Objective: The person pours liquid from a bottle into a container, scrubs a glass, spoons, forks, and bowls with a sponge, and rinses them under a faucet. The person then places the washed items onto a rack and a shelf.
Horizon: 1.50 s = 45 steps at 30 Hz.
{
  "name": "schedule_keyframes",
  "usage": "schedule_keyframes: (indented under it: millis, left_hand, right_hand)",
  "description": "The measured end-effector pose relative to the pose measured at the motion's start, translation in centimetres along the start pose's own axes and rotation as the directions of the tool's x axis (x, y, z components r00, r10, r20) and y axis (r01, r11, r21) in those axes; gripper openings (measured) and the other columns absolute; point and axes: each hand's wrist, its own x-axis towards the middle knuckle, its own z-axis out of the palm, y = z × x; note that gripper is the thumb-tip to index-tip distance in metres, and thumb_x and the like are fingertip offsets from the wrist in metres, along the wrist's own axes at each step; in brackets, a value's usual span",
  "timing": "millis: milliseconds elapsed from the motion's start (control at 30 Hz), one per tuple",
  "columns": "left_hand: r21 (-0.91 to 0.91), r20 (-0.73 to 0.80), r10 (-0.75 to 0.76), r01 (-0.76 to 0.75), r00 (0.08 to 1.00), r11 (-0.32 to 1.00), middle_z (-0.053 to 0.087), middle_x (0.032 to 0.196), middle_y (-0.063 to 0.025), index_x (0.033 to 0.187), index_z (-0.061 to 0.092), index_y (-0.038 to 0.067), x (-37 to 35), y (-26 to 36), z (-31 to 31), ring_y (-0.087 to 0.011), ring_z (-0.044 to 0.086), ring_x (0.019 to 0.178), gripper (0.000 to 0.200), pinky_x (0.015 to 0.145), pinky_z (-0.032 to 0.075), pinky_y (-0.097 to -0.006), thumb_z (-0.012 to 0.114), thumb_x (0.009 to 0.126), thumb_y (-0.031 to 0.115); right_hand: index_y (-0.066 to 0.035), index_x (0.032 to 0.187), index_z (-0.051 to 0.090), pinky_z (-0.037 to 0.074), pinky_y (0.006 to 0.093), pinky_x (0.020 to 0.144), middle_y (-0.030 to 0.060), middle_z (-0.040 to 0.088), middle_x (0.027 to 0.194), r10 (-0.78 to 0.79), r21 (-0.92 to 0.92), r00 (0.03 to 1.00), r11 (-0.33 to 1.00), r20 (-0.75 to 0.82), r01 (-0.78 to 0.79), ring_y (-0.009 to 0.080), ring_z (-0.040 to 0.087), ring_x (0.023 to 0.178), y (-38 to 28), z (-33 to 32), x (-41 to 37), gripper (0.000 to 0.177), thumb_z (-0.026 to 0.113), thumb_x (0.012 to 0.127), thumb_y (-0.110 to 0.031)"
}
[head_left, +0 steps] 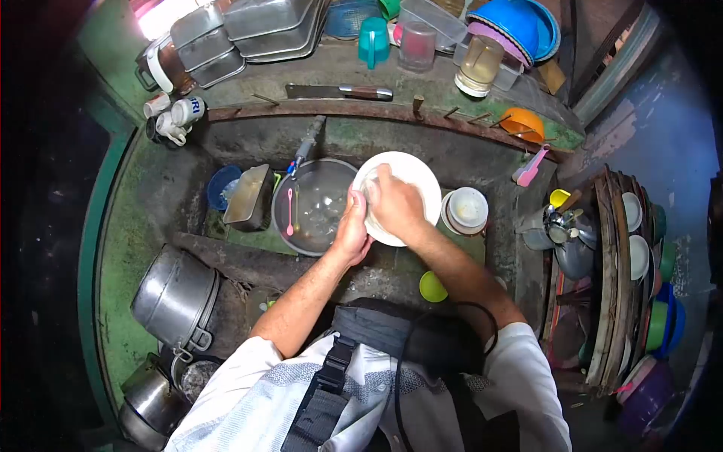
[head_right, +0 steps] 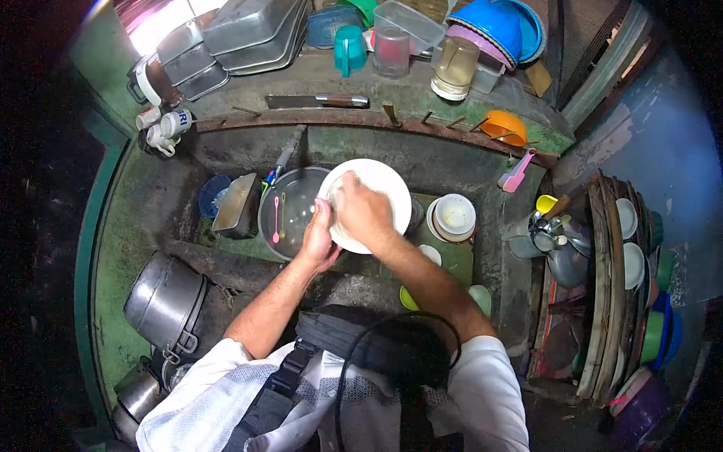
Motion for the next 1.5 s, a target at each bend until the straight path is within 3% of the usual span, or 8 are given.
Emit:
schedule_keyframes:
  millis: [67, 300, 467, 667, 833, 1000, 1400, 1500]
  left_hand:
    - [-0.058, 0.024, 0.024, -0.022, 0.999, 0.998, 0.045, 0.137, -0.0143, 0.139, 0.034, 0.003, 1.0, -0.2, -0.9, -0.0252, 0.05, 0.121, 0.074, 0.103, 0.041, -0.0405, 0.027, 0.094, 0.061]
    - [0.1, 0.002, 0.03, -0.03, 1.0, 0.995, 0.047, 0.135, -0.0144, 0.142, 0.029, 0.006, 0.0, 0.2, -0.7, -0.0265, 0.049, 0.123, 0.077, 0.102, 0.042, -0.0417, 0.031, 0.092, 0.064]
    - [-0.047, 0.093, -0.054, 0.059, 0.994, 0.997, 0.042, 0.139, -0.0156, 0.141, 0.03, 0.003, 0.0, 1.1, -1.0, -0.0255, 0.042, 0.129, 0.08, 0.107, 0.037, -0.0426, 0.023, 0.092, 0.065]
    - [0.048, 0.071, -0.15, 0.147, 0.986, 0.988, 0.047, 0.135, -0.0103, 0.141, 0.032, 0.01, -1.5, 0.2, 1.3, -0.0236, 0.047, 0.124, 0.078, 0.101, 0.042, -0.0387, 0.024, 0.09, 0.069]
    - [0.079, 0.061, -0.005, 0.0, 0.998, 0.997, 0.044, 0.135, -0.0181, 0.142, 0.028, 0.004, -0.3, 2.6, -0.8, -0.0282, 0.048, 0.124, 0.077, 0.102, 0.043, -0.0423, 0.025, 0.093, 0.064]
    - [0.083, 0.002, -0.023, 0.023, 1.0, 0.996, 0.036, 0.142, -0.013, 0.144, 0.024, 0.01, -2.4, 0.7, 0.8, -0.0235, 0.04, 0.129, 0.059, 0.104, 0.039, -0.0375, 0.031, 0.099, 0.049]
    - [-0.022, 0.0, -0.124, 0.124, 0.992, 0.992, 0.044, 0.138, -0.0129, 0.141, 0.031, 0.007, -0.6, -0.5, -0.3, -0.0256, 0.043, 0.128, 0.073, 0.106, 0.037, -0.0395, 0.032, 0.093, 0.062]
    - [0.0, 0.087, -0.058, 0.058, 0.995, 0.998, 0.045, 0.137, -0.015, 0.139, 0.032, 0.003, -0.1, 1.7, -1.9, -0.0263, 0.046, 0.126, 0.076, 0.103, 0.042, -0.042, 0.03, 0.093, 0.063]
  right_hand:
    - [-0.006, 0.106, 0.046, 0.046, 0.0511, 0.069, 0.0231, 0.061, 0.08, -0.099, 0.257, 0.994, 0.962, 0.038, 0.086, 0.0429, 0.06, 0.078, -1.3, 0.1, -0.9, 0.023, 0.052, 0.087, -0.018]
    - [-0.013, 0.088, 0.058, 0.04, 0.0436, 0.066, 0.0084, 0.062, 0.071, -0.22, -0.476, 0.973, 0.865, -0.073, 0.159, 0.0256, 0.061, 0.061, 1.6, -1.8, -0.6, 0.012, 0.052, 0.086, -0.024]
    - [-0.004, 0.092, 0.053, 0.046, 0.0511, 0.058, 0.0189, 0.062, 0.07, -0.218, -0.103, 0.957, 0.965, 0.192, 0.241, 0.0366, 0.062, 0.062, -0.7, -1.0, -2.2, 0.016, 0.051, 0.086, -0.019]
    - [-0.001, 0.098, 0.044, 0.043, 0.0533, 0.058, 0.0236, 0.059, 0.075, -0.065, 0.037, 0.949, 0.996, -0.308, 0.081, 0.0441, 0.058, 0.067, -0.2, -0.1, 0.9, 0.021, 0.05, 0.091, -0.02]
    - [-0.007, 0.1, 0.056, 0.048, 0.0514, 0.075, 0.0179, 0.063, 0.081, -0.29, 0.058, 0.918, 0.957, 0.271, 0.285, 0.0377, 0.063, 0.08, 0.6, -1.2, -2.5, 0.023, 0.051, 0.086, -0.025]
    - [-0.01, 0.09, 0.056, 0.038, 0.0431, 0.065, 0.0081, 0.061, 0.076, -0.325, -0.461, 0.93, 0.861, -0.173, 0.215, 0.0263, 0.061, 0.071, 2.5, -1.9, -0.4, 0.022, 0.058, 0.083, -0.031]
    - [-0.006, 0.09, 0.055, 0.042, 0.0476, 0.07, 0.0145, 0.062, 0.079, -0.245, -0.187, 0.969, 0.954, -0.04, 0.233, 0.0308, 0.062, 0.071, 0.0, 0.1, -1.1, 0.02, 0.053, 0.087, -0.025]
    - [-0.011, 0.101, 0.059, 0.046, 0.0492, 0.073, 0.0147, 0.062, 0.088, -0.309, -0.069, 0.884, 0.933, 0.352, 0.354, 0.0328, 0.063, 0.084, 1.5, -0.6, -2.0, 0.021, 0.053, 0.085, -0.022]
